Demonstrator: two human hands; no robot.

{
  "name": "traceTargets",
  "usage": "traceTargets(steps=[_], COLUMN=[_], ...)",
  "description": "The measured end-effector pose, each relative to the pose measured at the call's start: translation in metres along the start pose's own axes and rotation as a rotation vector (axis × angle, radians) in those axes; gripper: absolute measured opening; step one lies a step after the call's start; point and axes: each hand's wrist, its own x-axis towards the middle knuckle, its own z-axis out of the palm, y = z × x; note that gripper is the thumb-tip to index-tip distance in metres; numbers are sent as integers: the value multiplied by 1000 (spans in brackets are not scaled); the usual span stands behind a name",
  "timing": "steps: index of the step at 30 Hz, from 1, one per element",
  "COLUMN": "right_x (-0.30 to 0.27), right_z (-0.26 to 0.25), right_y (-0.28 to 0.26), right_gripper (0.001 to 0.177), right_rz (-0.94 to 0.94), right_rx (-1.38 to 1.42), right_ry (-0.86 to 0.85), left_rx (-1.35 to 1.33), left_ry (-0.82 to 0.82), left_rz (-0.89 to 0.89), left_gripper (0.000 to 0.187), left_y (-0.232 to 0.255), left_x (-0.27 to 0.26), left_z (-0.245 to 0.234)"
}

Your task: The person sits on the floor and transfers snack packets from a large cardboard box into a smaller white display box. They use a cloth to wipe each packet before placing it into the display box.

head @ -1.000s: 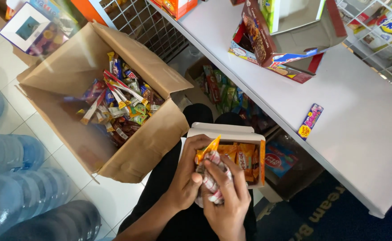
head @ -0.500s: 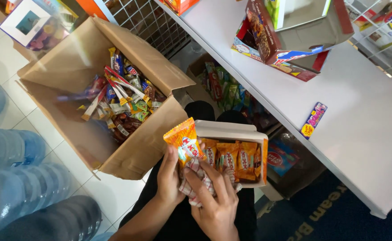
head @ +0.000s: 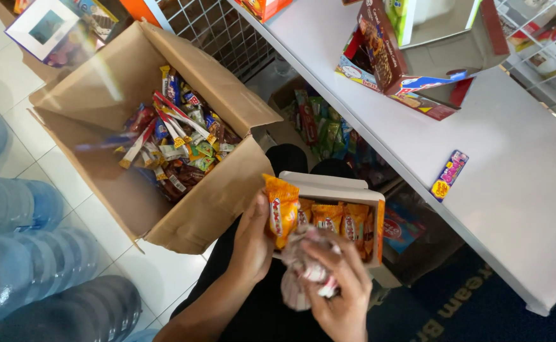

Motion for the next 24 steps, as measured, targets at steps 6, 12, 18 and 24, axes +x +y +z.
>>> traceTargets(steps=[6, 12, 18, 24], right_x=[1, -17, -20, -32], right_z=[-15, 5, 10, 33], right_y=[-11, -4, 10, 0], right_gripper=[51, 43, 43, 42], right_rz=[-204, 70, 165, 190], right_rx=[569, 345, 434, 513], right_ry=[-360, 84, 197, -33], left_rx=[69, 830, 852, 799], left_ry=[2, -349, -380, -241], left_rz=[-36, 231, 353, 503], left_gripper=[57, 55, 70, 96], left_y=[10, 27, 30, 53], left_x=[2, -29, -28, -26], left_z=[2, 19, 26, 13])
